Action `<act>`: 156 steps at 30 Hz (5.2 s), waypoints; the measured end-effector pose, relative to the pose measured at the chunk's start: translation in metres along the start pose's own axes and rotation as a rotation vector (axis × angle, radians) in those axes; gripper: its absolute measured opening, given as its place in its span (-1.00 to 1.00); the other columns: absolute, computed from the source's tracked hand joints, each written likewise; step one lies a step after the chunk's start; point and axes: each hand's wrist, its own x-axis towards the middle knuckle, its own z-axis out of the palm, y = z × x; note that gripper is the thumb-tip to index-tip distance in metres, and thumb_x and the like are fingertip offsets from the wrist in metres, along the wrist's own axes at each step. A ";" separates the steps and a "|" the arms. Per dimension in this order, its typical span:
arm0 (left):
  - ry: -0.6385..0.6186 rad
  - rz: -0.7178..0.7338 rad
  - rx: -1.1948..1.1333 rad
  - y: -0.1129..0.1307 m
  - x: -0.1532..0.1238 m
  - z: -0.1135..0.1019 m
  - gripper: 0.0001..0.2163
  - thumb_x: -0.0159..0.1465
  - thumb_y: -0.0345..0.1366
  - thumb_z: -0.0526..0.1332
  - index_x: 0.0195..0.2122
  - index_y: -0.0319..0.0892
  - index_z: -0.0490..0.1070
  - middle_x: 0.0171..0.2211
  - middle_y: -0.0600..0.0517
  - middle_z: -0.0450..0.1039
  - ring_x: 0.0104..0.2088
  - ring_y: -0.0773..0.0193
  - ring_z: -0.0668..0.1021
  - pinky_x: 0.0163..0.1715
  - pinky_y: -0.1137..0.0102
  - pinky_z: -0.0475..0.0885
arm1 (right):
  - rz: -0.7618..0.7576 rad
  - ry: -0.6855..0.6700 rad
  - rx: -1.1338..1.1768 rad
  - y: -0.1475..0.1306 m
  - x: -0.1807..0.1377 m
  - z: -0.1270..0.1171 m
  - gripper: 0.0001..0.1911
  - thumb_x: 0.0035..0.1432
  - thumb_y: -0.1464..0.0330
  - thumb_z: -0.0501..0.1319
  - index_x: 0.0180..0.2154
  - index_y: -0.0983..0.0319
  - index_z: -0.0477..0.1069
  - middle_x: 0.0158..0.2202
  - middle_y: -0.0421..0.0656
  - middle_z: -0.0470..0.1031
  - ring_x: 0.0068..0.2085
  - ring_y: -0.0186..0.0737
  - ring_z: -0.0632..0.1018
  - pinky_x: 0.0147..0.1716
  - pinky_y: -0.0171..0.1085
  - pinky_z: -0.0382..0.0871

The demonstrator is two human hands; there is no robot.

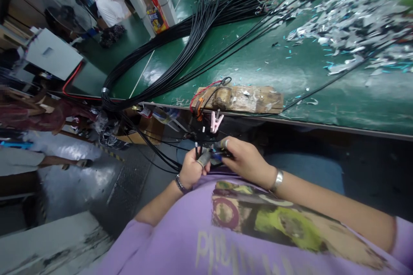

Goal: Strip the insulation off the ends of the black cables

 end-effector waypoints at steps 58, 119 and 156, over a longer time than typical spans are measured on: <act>-0.067 -0.160 -0.228 0.007 0.005 0.006 -0.68 0.00 -0.07 0.30 -0.50 -0.20 0.25 -0.82 0.24 0.17 -0.84 0.55 0.09 -0.82 0.56 -0.11 | 0.794 -0.204 1.047 0.007 0.012 0.003 -0.52 -0.28 0.04 0.34 -0.58 0.20 0.16 -0.70 -0.36 0.15 -0.66 -0.51 0.05 -0.69 -0.42 -0.12; 0.024 -0.003 -0.058 0.003 0.004 0.004 -0.67 0.03 -0.03 0.28 -0.47 -0.20 0.29 -0.71 0.16 0.34 -0.77 0.50 0.31 -0.75 0.58 0.17 | 0.388 0.012 0.417 0.007 -0.004 0.000 -0.65 0.01 0.06 0.15 -0.51 0.22 0.30 -0.57 -0.25 0.30 -0.49 -0.31 0.28 -0.47 -0.30 0.21; 0.051 -0.074 -0.146 0.007 -0.002 0.007 -0.67 0.06 -0.04 0.25 -0.51 -0.20 0.23 -0.72 0.17 0.33 -0.81 0.52 0.27 -0.80 0.58 0.08 | 0.122 -0.100 0.051 0.006 -0.006 0.004 -0.87 0.16 0.32 0.02 -0.39 0.19 0.25 -0.47 -0.14 0.41 -0.47 -0.24 0.40 -0.46 -0.28 0.28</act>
